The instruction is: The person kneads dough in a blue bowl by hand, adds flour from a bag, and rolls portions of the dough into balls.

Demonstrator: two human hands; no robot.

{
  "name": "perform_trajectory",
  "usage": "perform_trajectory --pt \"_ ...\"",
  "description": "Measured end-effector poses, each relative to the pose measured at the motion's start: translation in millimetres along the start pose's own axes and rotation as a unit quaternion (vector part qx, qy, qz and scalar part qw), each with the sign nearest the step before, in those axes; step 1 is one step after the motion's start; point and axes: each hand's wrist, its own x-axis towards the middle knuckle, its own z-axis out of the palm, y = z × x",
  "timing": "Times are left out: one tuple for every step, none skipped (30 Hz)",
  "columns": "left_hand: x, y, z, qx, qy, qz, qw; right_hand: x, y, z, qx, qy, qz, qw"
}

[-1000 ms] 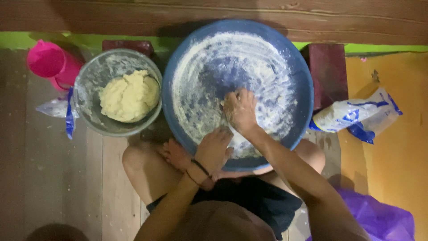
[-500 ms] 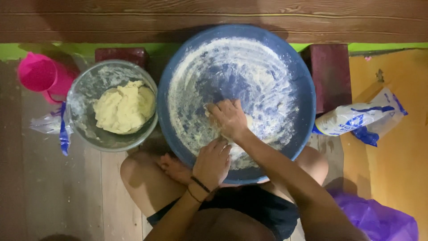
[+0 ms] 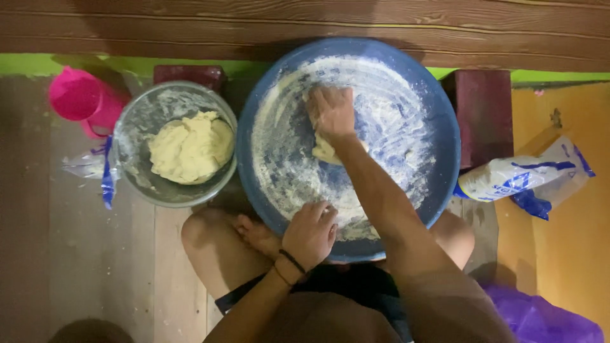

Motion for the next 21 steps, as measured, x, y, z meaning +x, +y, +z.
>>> perform_trajectory --pt "-1.8 3.7 -9.7 -0.004 -0.015 0.002 1.0 -1.7 2.2 5.7 -0.007 -0.023 0.026 0.999" --pt "-0.3 7.4 -18.8 -0.009 -0.026 0.002 1.0 0.4 7.0 13.0 -0.012 -0.046 0.046 0.998" --pt "8.3 1.4 -18.8 -0.005 -0.017 0.001 1.0 15.2 11.9 11.8 -0.013 -0.039 0.039 0.998" --pt "6.0 2.0 -17.1 -0.012 -0.021 -0.006 1.0 15.1 9.6 4.0 0.002 -0.038 0.105 0.994" --pt "4.4 2.4 -15.0 -0.018 -0.025 -0.014 0.999 15.1 8.0 -3.3 0.015 -0.036 0.17 0.985" --pt "6.5 4.7 -15.1 -0.016 -0.016 -0.014 1.0 18.5 10.4 -10.0 0.015 -0.031 0.163 0.986" --pt "9.3 7.2 -15.1 -0.055 -0.011 -0.055 0.997 21.8 13.5 -16.8 0.068 -0.041 0.165 0.983" --pt "4.0 15.0 -12.6 -0.1 -0.016 -0.094 0.99 12.7 12.8 -29.7 0.117 -0.06 0.174 0.976" --pt "2.6 11.7 -7.9 -0.103 -0.018 -0.092 0.99 1.6 -5.3 -45.0 0.114 -0.063 0.175 0.976" --pt "4.2 5.8 -4.6 -0.081 -0.027 -0.07 0.994 -5.4 -21.9 -57.8 0.104 -0.093 0.134 0.981" --pt "7.0 0.7 -1.4 -0.059 -0.036 -0.048 0.997 -12.2 -37.5 -70.8 0.094 -0.124 0.092 0.984" --pt "6.0 4.8 0.3 -0.058 -0.037 -0.043 0.997 -22.0 -41.0 -76.4 0.09 -0.122 0.094 0.984" --pt "5.6 8.9 1.9 -0.029 0.004 -0.05 0.998 -31.5 -44.0 -81.7 0.036 -0.163 0.088 0.982" --pt "6.0 11.4 3.0 0.001 0.046 -0.057 0.997 -39.3 -47.4 -85.0 -0.018 -0.203 0.08 0.976" --pt "10.8 15.9 -1.0 0.003 0.046 -0.054 0.997 -42.2 -51.7 -91.1 -0.021 -0.2 0.082 0.976" --pt "11.4 21.6 -4.0 -0.06 0.049 -0.119 0.99 -49.2 -59.6 -98.5 -0.02 -0.207 0.091 0.974" --pt "12.0 26.6 -6.9 -0.121 0.052 -0.183 0.974 -55.9 -68.0 -105.2 -0.02 -0.213 0.101 0.972" --pt "13.8 24.0 -3.5 -0.121 0.051 -0.183 0.974 -51.6 -74.0 -116.2 -0.02 -0.213 0.102 0.971" --pt "15.1 21.2 -0.2 -0.118 0.046 -0.187 0.974 -47.4 -80.5 -127.3 -0.028 -0.219 0.087 0.971" --pt "15.2 20.6 4.1 -0.116 0.039 -0.192 0.974 -45.0 -87.2 -140.3 -0.035 -0.226 0.073 0.971" --pt "12.4 11.3 7.6 -0.117 0.037 -0.192 0.974 -66.0 -73.4 -122.4 -0.035 -0.228 0.074 0.97"
